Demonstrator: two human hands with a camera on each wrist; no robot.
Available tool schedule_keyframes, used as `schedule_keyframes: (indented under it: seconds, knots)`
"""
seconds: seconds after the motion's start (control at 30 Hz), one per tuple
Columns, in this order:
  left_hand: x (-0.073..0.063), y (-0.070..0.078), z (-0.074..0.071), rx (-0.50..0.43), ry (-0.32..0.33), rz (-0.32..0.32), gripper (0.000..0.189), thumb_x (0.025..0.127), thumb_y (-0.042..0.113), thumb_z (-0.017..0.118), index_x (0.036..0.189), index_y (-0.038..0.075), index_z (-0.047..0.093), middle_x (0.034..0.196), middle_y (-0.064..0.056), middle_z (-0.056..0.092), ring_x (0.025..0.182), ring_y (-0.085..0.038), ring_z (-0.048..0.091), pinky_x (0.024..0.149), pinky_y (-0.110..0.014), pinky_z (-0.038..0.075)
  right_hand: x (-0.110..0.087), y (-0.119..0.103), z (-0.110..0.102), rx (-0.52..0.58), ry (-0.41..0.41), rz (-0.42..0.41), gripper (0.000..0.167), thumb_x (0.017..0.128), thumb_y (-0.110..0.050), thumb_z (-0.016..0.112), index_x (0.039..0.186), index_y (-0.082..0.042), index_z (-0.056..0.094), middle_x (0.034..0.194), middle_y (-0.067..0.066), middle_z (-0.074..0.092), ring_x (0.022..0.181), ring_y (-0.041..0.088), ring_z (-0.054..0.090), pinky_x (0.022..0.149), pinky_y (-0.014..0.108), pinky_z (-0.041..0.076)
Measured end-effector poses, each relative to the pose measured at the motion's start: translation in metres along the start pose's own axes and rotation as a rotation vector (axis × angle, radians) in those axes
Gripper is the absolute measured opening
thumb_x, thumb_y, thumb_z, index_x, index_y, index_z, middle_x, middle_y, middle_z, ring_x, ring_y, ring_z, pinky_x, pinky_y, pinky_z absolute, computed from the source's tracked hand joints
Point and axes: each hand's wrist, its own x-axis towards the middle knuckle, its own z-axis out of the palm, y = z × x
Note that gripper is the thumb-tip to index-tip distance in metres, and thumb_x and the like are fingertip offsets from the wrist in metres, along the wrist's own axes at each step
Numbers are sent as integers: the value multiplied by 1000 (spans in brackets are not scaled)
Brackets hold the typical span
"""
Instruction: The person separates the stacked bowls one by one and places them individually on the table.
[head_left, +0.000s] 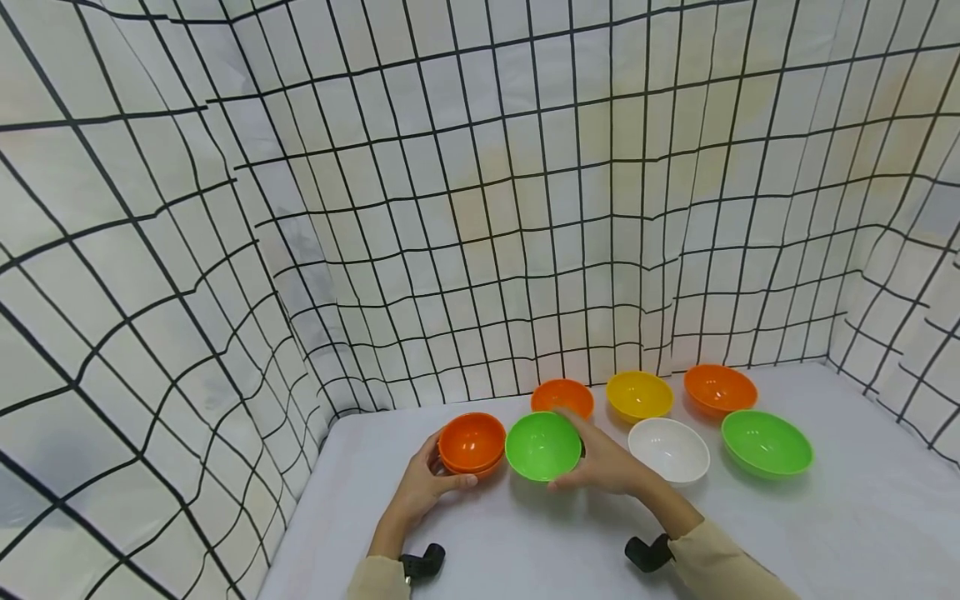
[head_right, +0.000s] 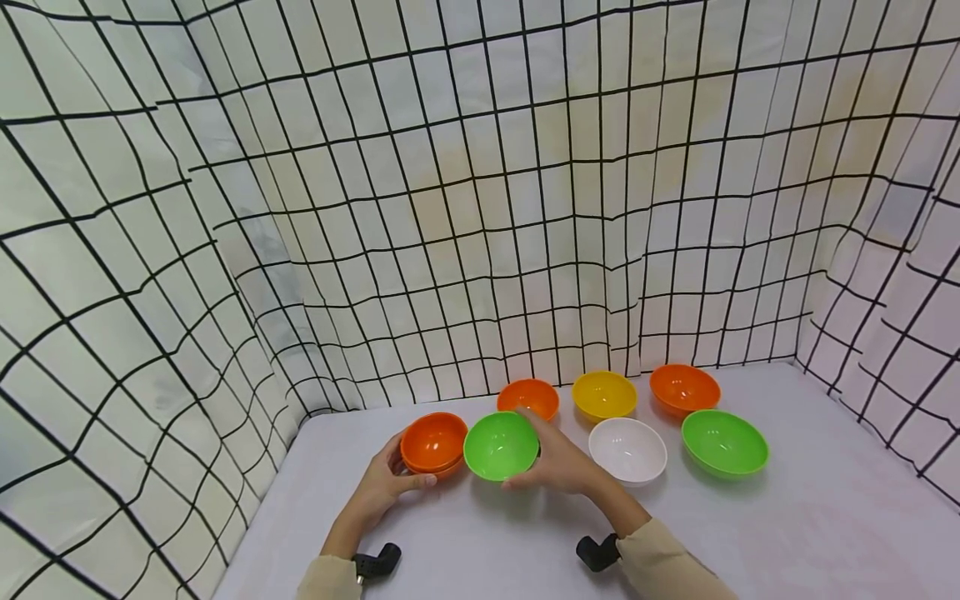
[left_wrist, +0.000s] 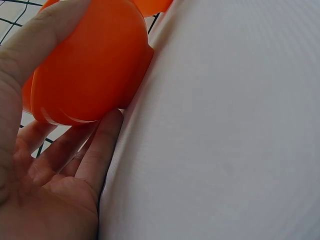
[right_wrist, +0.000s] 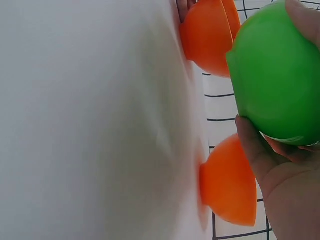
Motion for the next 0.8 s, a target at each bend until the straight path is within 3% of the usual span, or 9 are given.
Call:
schedule_keyframes:
  seconds: [0.6,0.8]
  knots:
    - [1,-4,1,2,1,-9,101,71,27,95,156,22,39,155,-8,51,143,-35,48,120,-57,39,-20,20,-5,-13,-63,-31,110,69,-31,95,157,-15,32,147,4,54,132,29,53,113,61,44]
    - [0,-2,1,-9,3,-15,101,72,25,95,156,21,40,155,-9,51,142,-35,49,119,-57,40,-25,19,-6,15,-63,17,109,70,-30,94,157,-14,30,148,7,52,133,30,52,113,62,43]
